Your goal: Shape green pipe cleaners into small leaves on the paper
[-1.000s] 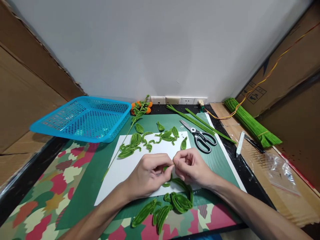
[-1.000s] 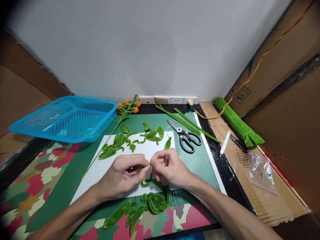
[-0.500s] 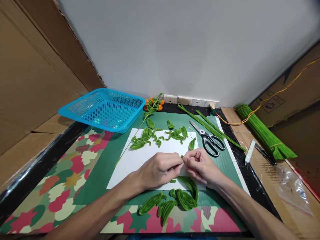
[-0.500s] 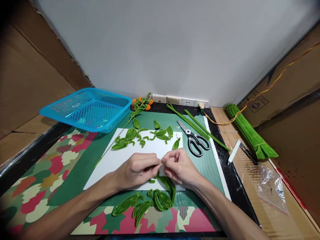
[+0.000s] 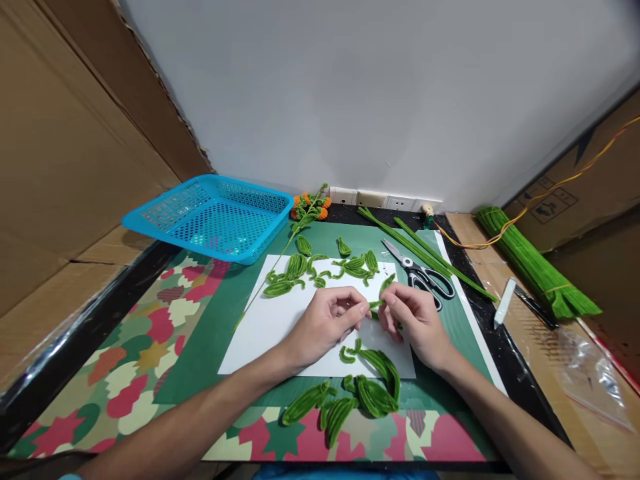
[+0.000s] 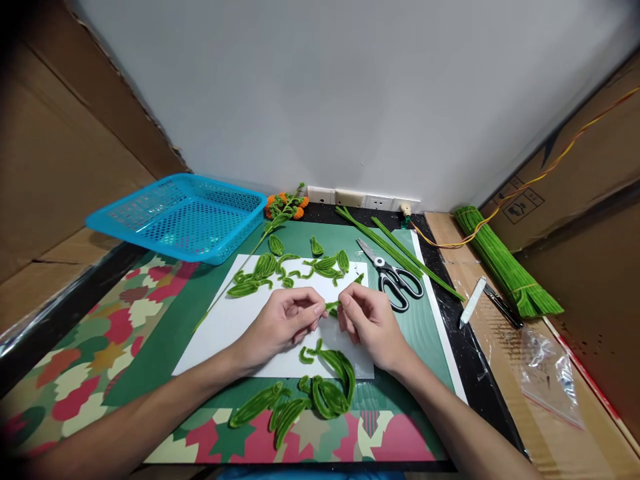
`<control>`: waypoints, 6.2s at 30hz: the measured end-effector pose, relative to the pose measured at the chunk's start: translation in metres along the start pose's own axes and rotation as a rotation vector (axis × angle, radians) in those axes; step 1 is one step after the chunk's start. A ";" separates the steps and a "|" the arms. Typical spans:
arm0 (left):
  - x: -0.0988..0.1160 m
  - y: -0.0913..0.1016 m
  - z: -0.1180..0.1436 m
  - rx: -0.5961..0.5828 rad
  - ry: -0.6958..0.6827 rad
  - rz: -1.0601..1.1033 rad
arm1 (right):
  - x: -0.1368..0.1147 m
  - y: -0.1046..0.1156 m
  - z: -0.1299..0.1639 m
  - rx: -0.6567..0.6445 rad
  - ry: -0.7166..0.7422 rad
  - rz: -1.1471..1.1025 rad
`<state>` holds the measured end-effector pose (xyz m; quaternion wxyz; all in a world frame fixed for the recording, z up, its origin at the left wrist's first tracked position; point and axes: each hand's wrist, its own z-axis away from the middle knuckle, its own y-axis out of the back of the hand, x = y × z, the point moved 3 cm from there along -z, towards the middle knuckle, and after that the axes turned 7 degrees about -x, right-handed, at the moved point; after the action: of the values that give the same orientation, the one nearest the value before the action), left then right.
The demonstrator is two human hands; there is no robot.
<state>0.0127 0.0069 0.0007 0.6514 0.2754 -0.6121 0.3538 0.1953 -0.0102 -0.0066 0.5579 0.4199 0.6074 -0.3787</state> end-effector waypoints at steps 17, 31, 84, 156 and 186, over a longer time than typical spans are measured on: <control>-0.008 -0.002 0.004 0.036 0.033 -0.248 | -0.002 -0.007 0.001 -0.027 0.117 0.534; 0.000 -0.004 0.007 0.122 -0.039 -0.438 | 0.000 -0.018 0.001 0.024 0.259 0.815; -0.002 -0.002 0.007 0.135 -0.196 -0.742 | -0.002 -0.021 -0.001 0.061 0.449 1.008; 0.000 -0.001 0.006 0.120 -0.131 -0.715 | -0.009 -0.019 0.002 0.187 0.214 0.551; -0.001 -0.003 0.003 0.184 -0.050 -0.780 | -0.002 -0.020 0.001 0.142 0.231 0.559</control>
<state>0.0131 0.0022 0.0008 0.6945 0.5526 -0.4430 0.1266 0.1776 -0.0188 -0.0049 0.5371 0.6490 0.4996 -0.2018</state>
